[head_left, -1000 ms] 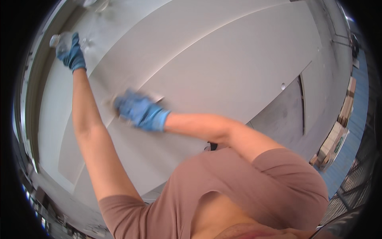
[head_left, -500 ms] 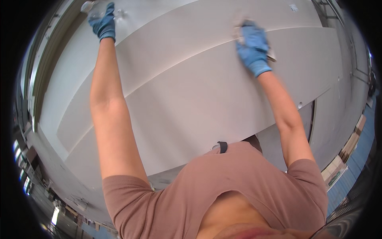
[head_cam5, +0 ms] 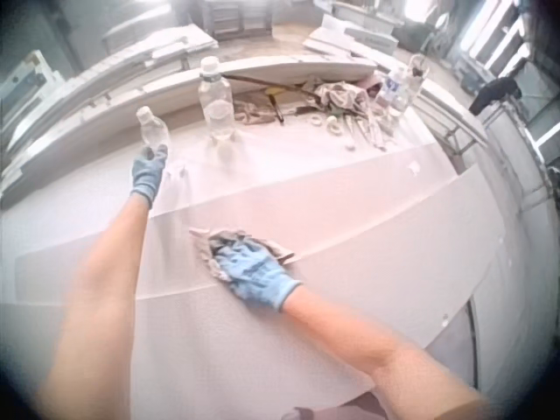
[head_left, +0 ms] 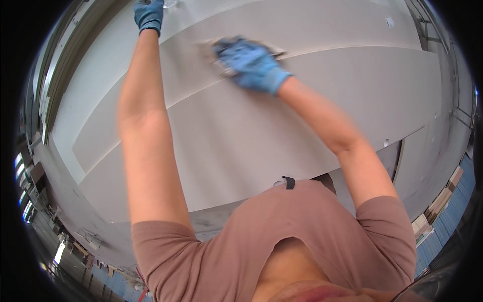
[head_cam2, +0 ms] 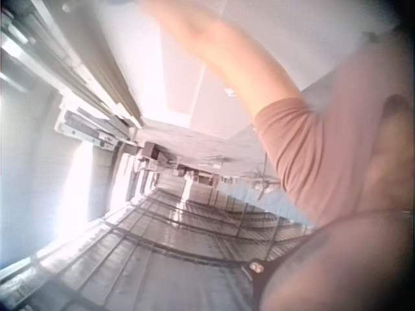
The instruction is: The person wipes a large white panel with a cloth, then applies a white adhesive from a tube along the panel's edge. They continue wiping the panel surface and reapply adhesive to the same edge area.
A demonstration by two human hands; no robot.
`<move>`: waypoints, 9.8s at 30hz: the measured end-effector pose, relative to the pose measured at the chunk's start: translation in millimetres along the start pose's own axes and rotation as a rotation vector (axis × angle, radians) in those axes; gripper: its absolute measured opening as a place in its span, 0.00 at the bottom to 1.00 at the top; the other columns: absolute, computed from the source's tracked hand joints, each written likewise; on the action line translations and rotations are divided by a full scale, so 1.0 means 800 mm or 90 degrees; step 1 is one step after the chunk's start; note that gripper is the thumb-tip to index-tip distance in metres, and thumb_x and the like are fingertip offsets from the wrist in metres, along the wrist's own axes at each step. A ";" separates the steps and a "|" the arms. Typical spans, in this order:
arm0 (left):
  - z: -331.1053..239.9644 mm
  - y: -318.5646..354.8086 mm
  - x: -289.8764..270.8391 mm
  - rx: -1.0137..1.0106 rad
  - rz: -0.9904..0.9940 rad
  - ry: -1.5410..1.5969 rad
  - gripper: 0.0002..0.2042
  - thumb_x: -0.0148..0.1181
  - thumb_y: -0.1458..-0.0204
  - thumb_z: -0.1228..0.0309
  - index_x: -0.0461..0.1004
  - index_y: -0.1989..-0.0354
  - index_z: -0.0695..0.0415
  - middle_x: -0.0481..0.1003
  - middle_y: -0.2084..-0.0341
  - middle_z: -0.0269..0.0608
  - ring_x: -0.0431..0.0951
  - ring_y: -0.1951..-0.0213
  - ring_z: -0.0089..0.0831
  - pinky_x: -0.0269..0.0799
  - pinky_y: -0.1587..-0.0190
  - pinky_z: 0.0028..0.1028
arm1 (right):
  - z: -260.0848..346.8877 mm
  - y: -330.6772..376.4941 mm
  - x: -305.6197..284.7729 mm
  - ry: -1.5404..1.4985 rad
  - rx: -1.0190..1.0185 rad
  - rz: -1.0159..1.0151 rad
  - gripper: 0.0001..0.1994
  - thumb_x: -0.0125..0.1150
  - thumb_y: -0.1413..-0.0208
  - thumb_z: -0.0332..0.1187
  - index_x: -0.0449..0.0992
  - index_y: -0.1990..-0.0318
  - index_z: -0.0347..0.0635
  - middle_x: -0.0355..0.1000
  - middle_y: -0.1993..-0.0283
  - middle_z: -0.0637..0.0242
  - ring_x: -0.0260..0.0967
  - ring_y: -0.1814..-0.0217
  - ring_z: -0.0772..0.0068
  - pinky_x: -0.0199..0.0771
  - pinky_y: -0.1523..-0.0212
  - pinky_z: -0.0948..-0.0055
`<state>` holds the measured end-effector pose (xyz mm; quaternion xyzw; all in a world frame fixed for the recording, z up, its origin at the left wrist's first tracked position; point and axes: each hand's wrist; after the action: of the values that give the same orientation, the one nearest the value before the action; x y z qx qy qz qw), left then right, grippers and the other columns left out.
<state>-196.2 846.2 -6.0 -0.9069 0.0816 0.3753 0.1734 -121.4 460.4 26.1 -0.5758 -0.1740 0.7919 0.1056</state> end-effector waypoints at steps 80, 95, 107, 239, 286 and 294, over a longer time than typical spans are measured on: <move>0.567 0.701 -0.722 -0.136 -0.290 -0.400 0.21 0.68 0.41 0.64 0.78 0.45 0.66 0.79 0.44 0.59 0.78 0.42 0.57 0.73 0.37 0.48 | 0.474 -0.094 0.262 0.179 0.029 0.156 0.40 0.49 0.32 0.60 0.60 0.22 0.42 0.48 0.14 0.54 0.35 0.11 0.53 0.26 0.15 0.43; 0.603 0.677 -0.739 -0.225 -0.343 -0.364 0.23 0.71 0.48 0.61 0.80 0.47 0.61 0.79 0.50 0.56 0.77 0.44 0.57 0.73 0.40 0.53 | 0.711 -0.267 0.425 0.137 -0.007 0.182 0.42 0.46 0.33 0.61 0.56 0.20 0.42 0.42 0.13 0.52 0.30 0.10 0.51 0.21 0.17 0.36; 0.653 0.692 -0.830 -0.220 -0.176 0.166 0.27 0.68 0.41 0.64 0.72 0.35 0.63 0.73 0.38 0.55 0.71 0.35 0.53 0.68 0.33 0.50 | 0.819 -0.322 0.496 0.132 0.043 0.005 0.33 0.43 0.28 0.48 0.59 0.23 0.39 0.57 0.20 0.46 0.54 0.19 0.46 0.48 0.18 0.48; 1.177 0.814 -1.139 -0.921 0.324 0.257 0.15 0.62 0.36 0.58 0.81 0.49 0.55 0.83 0.58 0.33 0.78 0.61 0.24 0.73 0.59 0.29 | 0.839 -0.325 0.533 0.508 0.249 -0.098 0.22 0.51 0.32 0.50 0.77 0.44 0.42 0.77 0.41 0.50 0.73 0.34 0.49 0.75 0.38 0.52; 1.156 0.900 -1.116 -1.055 0.091 0.514 0.24 0.55 0.33 0.57 0.75 0.36 0.62 0.78 0.38 0.52 0.77 0.35 0.46 0.70 0.32 0.45 | 1.384 -0.558 0.793 -0.160 -0.242 0.128 0.21 0.62 0.41 0.41 0.77 0.43 0.41 0.75 0.38 0.57 0.68 0.29 0.57 0.59 0.24 0.47; 1.169 0.980 -1.120 -1.146 -0.047 0.506 0.20 0.57 0.34 0.58 0.78 0.45 0.62 0.81 0.47 0.49 0.81 0.45 0.42 0.76 0.42 0.41 | 1.376 -0.581 0.834 0.048 -0.130 -0.004 0.29 0.64 0.41 0.45 0.73 0.37 0.37 0.70 0.30 0.54 0.63 0.24 0.51 0.52 0.22 0.42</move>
<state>-1656.1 487.2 -184.5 -0.7625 -0.2108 -0.0403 -0.6103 -1391.5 962.7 -69.1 -0.6123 -0.2516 0.7475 0.0556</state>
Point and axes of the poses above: each hand's wrist, its own y-axis away from the middle knuckle, its own x-axis out of the palm, z = x × y
